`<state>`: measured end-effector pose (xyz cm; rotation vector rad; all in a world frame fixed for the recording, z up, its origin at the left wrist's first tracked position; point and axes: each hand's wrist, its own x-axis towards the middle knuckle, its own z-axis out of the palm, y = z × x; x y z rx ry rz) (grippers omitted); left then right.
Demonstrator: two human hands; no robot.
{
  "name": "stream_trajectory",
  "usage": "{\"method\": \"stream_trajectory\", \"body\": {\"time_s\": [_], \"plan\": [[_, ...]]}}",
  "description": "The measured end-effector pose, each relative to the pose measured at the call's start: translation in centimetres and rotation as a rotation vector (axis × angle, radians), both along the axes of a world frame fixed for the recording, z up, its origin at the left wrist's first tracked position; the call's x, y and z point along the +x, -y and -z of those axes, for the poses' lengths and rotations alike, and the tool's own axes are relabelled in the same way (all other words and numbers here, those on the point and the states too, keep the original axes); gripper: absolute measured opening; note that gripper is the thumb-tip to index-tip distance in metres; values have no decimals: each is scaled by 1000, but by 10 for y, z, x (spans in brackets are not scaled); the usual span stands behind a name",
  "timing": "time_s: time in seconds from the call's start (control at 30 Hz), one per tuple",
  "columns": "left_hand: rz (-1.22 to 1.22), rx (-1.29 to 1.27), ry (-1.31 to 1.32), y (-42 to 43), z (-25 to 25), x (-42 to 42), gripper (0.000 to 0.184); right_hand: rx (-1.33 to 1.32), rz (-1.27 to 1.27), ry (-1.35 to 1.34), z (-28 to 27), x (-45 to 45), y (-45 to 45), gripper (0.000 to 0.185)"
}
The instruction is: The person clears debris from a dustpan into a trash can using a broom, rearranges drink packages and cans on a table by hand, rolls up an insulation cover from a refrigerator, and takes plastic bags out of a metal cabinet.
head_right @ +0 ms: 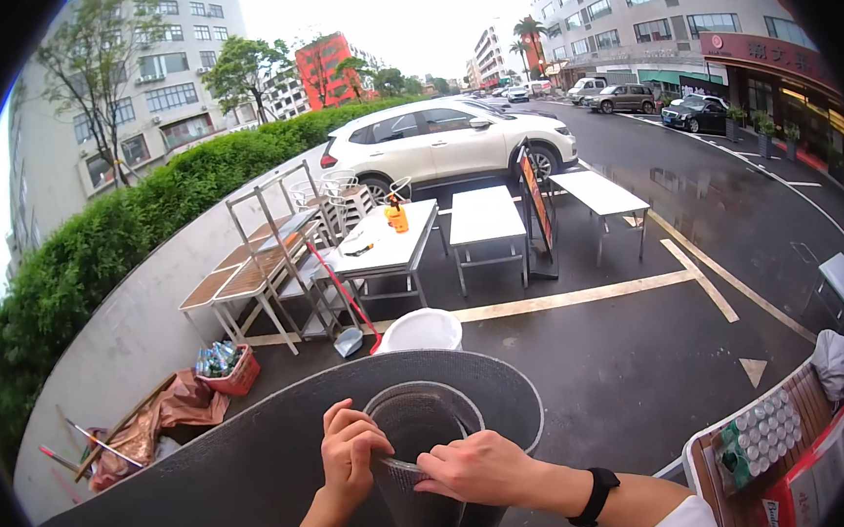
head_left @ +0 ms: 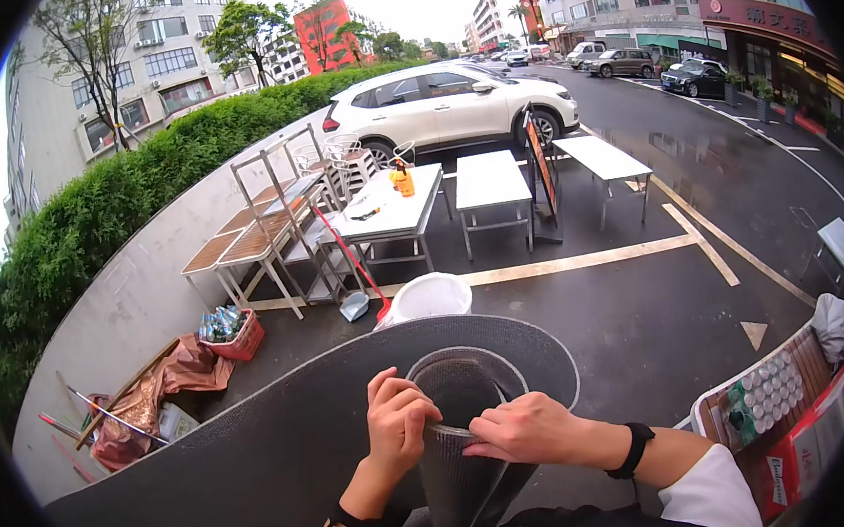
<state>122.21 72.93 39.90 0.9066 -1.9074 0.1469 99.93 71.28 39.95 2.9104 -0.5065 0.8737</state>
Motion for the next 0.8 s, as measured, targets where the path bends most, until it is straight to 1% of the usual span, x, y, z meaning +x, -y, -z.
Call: {"method": "stream_trajectory", "body": {"time_s": [0.1, 0.13, 0.2, 0.23, 0.27, 0.3, 0.33, 0.37, 0.4, 0.43, 0.47, 0.5, 0.53, 0.57, 0.6, 0.63, 0.67, 0.7, 0.73, 0.77, 0.8], "plan": [[-40, -24, 11, -14, 8, -30, 38, 12, 24, 75, 1, 13, -10, 31], [6, -20, -36, -12, 20, -29, 43, 49, 12, 39, 1, 15, -15, 30], [114, 102, -133, -13, 27, -18, 47, 122, -16, -29, -2, 17, -24, 31], [170, 157, -181, -11, 28, -11, 49, 100, -74, 22, -9, 13, -22, 31], [256, 132, -248, -6, 26, -9, 54, 81, -136, 69, -21, 6, -15, 32], [310, 163, -273, -5, 24, -1, 61, 65, -197, 120, -29, -3, -10, 34], [350, 167, -306, -3, 22, 7, 62, 166, -210, 35, -33, -13, -7, 41], [387, 169, -341, 0, 20, 15, 64, 145, -200, 29, -28, -16, -3, 40], [402, 264, -256, 1, 20, 26, 65, 128, -192, 20, -18, -16, 2, 38], [316, 276, -236, 0, 18, 24, 61, 115, -182, 12, -11, -16, 3, 37], [231, 286, -211, -1, 13, 21, 57, 136, -129, -63, -7, -13, 0, 32], [150, 295, -181, -3, 6, 19, 53, 119, -97, -14, 0, -9, -2, 32], [39, 211, -100, -9, -3, 17, 48, 95, -61, 39, 8, -3, -2, 33], [2, 171, -74, -14, -9, 11, 46, 71, -26, 94, 13, 4, -1, 34], [-38, 138, -48, -20, -11, 0, 44, 32, -31, 203, 15, 14, -1, 37], [-82, 106, -25, -24, -9, -9, 42, 27, -41, 198, 13, 23, -6, 37], [-79, 126, 36, -22, 0, -13, 40, 20, -53, 191, 9, 29, -12, 36], [9, 183, -20, -23, 10, -4, 41, 11, -72, 183, 6, 32, -17, 36], [51, 242, -73, -25, 15, 2, 41, 40, -112, 101, 5, 30, -19, 34], [92, 294, -122, -26, 17, 8, 42, 40, -137, 138, 0, 26, -17, 35], [192, 309, -157, -25, 16, 16, 42, 41, -161, 174, -6, 21, -11, 36]]}}
